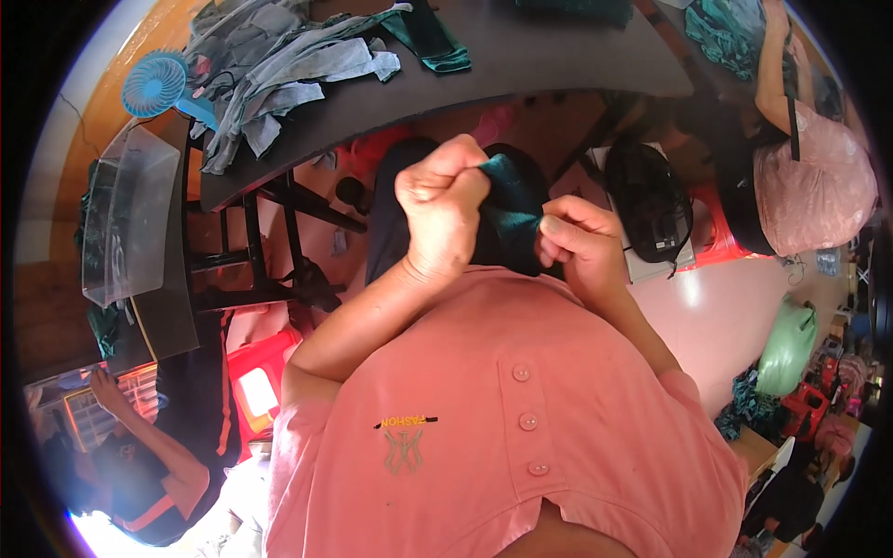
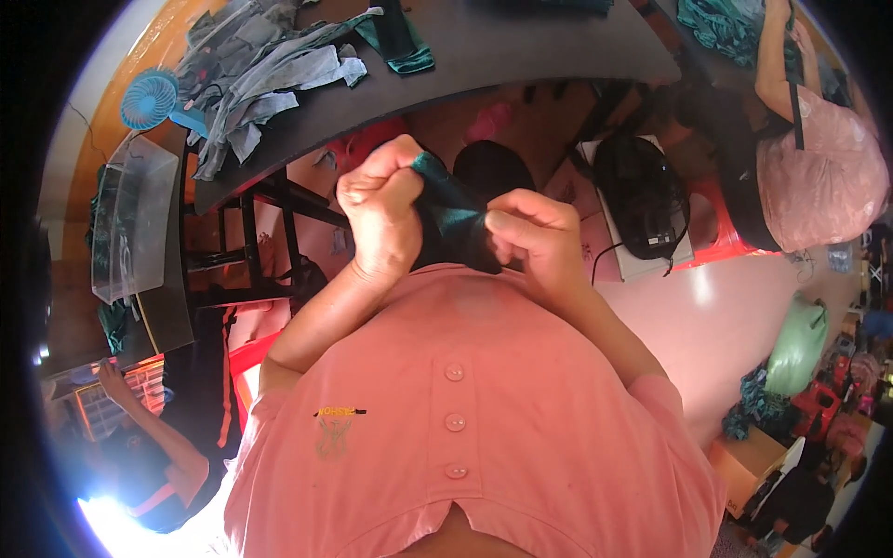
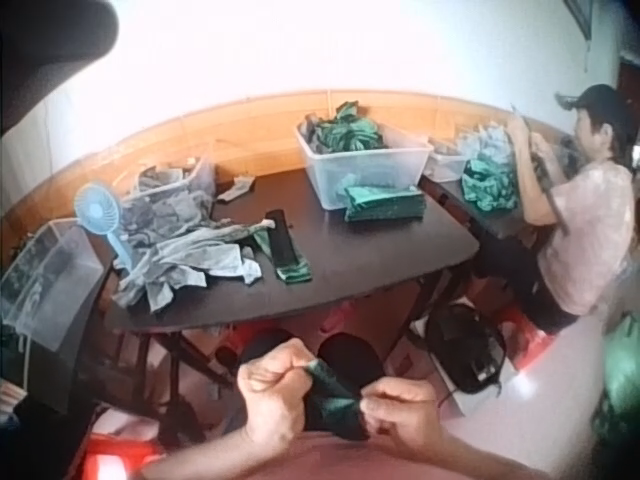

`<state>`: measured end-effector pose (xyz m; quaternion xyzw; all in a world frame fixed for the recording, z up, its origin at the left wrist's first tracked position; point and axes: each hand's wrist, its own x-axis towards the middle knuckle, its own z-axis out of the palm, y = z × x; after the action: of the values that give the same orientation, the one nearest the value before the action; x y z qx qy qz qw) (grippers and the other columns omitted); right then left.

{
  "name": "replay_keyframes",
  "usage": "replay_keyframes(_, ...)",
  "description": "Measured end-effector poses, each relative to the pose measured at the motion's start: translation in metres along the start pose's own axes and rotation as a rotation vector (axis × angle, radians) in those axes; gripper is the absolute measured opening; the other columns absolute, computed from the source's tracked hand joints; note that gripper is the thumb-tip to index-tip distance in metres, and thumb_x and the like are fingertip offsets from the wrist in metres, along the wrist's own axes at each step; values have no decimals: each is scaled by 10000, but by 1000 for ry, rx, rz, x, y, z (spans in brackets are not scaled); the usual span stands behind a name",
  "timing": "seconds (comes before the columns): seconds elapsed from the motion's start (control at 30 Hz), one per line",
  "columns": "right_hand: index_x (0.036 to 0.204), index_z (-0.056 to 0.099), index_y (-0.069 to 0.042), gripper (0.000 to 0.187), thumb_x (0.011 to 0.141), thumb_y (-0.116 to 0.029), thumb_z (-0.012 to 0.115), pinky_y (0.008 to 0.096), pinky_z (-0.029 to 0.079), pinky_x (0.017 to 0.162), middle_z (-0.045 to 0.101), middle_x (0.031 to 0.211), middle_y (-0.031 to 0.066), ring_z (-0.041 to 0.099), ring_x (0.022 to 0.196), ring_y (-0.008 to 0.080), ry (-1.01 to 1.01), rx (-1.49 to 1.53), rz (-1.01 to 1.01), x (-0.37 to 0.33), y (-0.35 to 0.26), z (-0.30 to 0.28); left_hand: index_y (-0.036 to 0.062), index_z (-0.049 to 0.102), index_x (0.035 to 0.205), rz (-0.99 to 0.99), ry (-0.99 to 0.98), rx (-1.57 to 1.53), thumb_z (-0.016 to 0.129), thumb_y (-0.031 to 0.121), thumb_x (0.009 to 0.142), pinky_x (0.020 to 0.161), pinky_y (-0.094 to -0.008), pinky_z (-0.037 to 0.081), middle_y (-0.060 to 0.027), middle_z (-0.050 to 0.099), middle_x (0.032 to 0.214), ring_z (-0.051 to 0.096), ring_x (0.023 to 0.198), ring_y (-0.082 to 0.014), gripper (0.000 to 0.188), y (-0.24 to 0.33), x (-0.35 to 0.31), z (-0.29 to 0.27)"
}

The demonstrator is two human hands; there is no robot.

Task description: Turning green fabric strips inside out using a thin wooden stick in a workshop environment.

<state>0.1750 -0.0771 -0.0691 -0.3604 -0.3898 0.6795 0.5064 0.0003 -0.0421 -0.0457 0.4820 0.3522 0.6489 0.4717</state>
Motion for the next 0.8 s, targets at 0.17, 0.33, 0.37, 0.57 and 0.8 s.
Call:
replay_keyframes(0.17,815,645,7,106,846,-95,650,215,307,483,531,578,3,445,508,56,70,-448,89,-2,-22,-37,0,595,700,-99,216,-239,434,-139,695,615,-193,270,38,516,758,398,677,-45,212,9,16,-18)
replay_keyframes(0.33,829,644,1,131,746,-40,737,191,351,566,556,689,-14,499,626,44,54,-442,-134,8,-58,-30,-19,567,680,-69,90,29,427,-101,679,621,-199,283,26,505,721,387,672,-60,162,31,11,-20)
replay_keyframes(0.37,857,651,3,169,729,-41,754,188,357,592,559,727,-21,504,662,41,12,-451,-226,16,-66,-14,-19,567,680,-67,80,27,427,-101,679,621,-199,283,26,505,721,387,672,-60,162,32,9,-16)
replay_keyframes(0.57,882,663,-22,169,744,-40,759,221,408,632,583,770,-27,519,702,41,-369,-646,-511,51,-85,51,-43,584,701,106,-60,134,455,-108,700,558,-210,304,39,487,658,386,624,-48,145,44,4,3)
replay_keyframes(0.8,813,618,4,84,784,35,691,223,411,640,575,778,6,525,693,83,-202,-298,-453,43,-87,60,2,648,878,-164,-95,-230,703,-80,744,743,-221,476,-4,639,793,598,759,-89,167,55,3,4)
